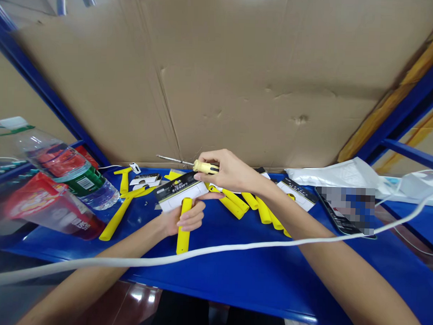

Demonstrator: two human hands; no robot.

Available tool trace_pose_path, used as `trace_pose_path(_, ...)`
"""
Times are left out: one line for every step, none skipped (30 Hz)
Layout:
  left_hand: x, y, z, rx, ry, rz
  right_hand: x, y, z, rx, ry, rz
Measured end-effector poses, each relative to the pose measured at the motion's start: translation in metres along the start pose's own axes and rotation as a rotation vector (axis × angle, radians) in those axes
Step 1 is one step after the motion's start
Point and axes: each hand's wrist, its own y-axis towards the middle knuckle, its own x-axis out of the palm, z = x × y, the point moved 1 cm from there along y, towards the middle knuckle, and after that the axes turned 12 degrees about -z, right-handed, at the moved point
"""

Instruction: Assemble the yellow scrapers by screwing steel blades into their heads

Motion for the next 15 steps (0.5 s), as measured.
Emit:
trace_pose_path(0.001,0.003,0.0,0.046,0.011,0.071,-0.002,0.0,0.0,0.001,-0.014,0.045)
trace_pose_path(0.003,0.005,0.001,0.094,0.022,0.147,-0.005,0.0,0.001,0.01,-0.031,0.098)
trace_pose_path(0.004,0.008,0.002,0.139,0.03,0.223,-0.007,-0.001,0.001,0.023,-0.048,0.154)
trace_pose_path(0.005,0.01,0.003,0.178,0.036,0.294,-0.01,-0.001,0.002,0.04,-0.065,0.207)
trace_pose_path(0.006,0.012,0.005,0.212,0.04,0.355,-0.012,-0.001,0.004,0.058,-0.08,0.256)
trace_pose_path(0.008,0.013,0.006,0.24,0.045,0.401,-0.014,-0.002,0.005,0.079,-0.094,0.295)
trace_pose_path(0.009,0.015,0.006,0.263,0.056,0.432,-0.016,-0.002,0.007,0.102,-0.109,0.324)
trace_pose_path(0.011,0.015,0.007,0.286,0.078,0.451,-0.017,-0.002,0.009,0.126,-0.124,0.348)
trace_pose_path(0.012,0.016,0.006,0.314,0.112,0.465,-0.018,-0.002,0.011,0.152,-0.139,0.365)
trace_pose_path(0.012,0.016,0.006,0.348,0.162,0.482,-0.019,-0.002,0.013,0.172,-0.15,0.375)
trace_pose_path(0.013,0.016,0.005,0.382,0.226,0.507,-0.02,-0.002,0.015,0.184,-0.155,0.377)
trace_pose_path(0.012,0.016,0.003,0.412,0.303,0.543,-0.02,-0.002,0.016,0.182,-0.156,0.374)
trace_pose_path(0.011,0.015,0.002,0.435,0.388,0.586,-0.02,-0.002,0.017,0.17,-0.155,0.365)
trace_pose_path(0.009,0.015,0.001,0.449,0.472,0.633,-0.02,-0.002,0.016,0.151,-0.155,0.352)
trace_pose_path(0.007,0.015,0.0,0.456,0.547,0.677,-0.02,-0.002,0.016,0.133,-0.159,0.34)
